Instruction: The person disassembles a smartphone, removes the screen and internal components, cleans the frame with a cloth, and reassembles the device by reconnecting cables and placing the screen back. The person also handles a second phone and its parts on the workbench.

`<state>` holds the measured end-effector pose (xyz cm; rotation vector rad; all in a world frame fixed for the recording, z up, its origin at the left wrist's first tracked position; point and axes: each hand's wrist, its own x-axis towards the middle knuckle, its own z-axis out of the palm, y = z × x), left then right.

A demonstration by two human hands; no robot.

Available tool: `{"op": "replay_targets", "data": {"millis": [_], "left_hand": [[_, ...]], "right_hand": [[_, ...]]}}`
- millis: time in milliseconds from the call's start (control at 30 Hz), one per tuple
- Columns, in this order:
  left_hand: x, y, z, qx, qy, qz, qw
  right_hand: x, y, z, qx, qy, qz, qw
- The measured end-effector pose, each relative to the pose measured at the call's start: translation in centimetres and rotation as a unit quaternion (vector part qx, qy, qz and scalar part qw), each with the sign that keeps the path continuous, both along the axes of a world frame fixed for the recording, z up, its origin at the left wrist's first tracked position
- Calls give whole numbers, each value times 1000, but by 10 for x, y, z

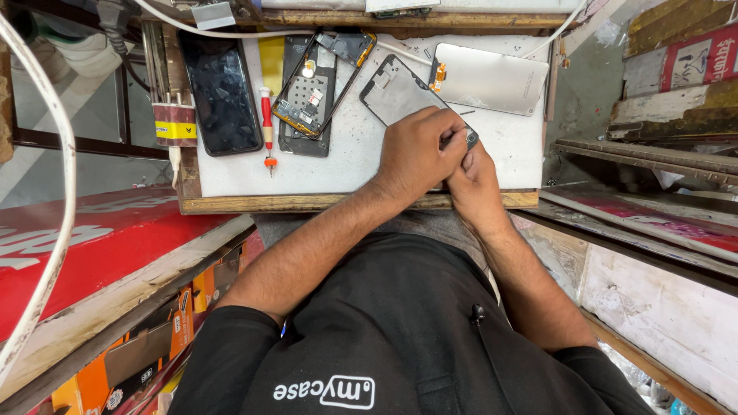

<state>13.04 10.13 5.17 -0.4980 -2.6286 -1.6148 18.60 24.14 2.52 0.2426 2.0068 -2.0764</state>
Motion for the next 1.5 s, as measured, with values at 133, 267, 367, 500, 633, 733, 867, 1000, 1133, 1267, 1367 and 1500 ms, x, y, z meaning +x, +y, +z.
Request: {"op": "replay_targets", "data": {"millis": [133,267,367,500,633,733,867,1000,1133,1267,1367,1500], "left_hand": [[-3,-1,0,14,-16,13,1000],[-3,-3,1,24,-19,28,999],[-3,-4,1,39,-15,35,999],[-3,-3,-2,24,-23,37,999],[-6,-3,-6,24,-15,43,999],[-11,-7,-9,22,-16,52,998],[-18,-13,-14,16,9,66,998],[-27,-20,-19,0,13,94,995],[-40,-32,-26,-13,36,119,992],[-51,-43,-34,11,33,145,989],[-58,-48,-39,-21,33,161,986],[-61,-49,-45,-14,27,160,987]], "right_hand": [[0,2,-2,-7,-9,11,1000],[2,1,1,-59,-9,10,998],[2,0,5,-50,-33,11,998],[4,1,6,-38,-32,25,998],[4,2,4,-57,-26,20,998],[3,4,3,-62,-29,21,997],[2,3,4,-49,-29,28,998],[2,2,4,-54,-35,25,998],[2,0,5,-46,-32,26,998],[2,-4,5,-41,-29,26,998],[3,-5,6,-39,-29,25,998],[2,-7,5,-41,-29,24,998]]}}
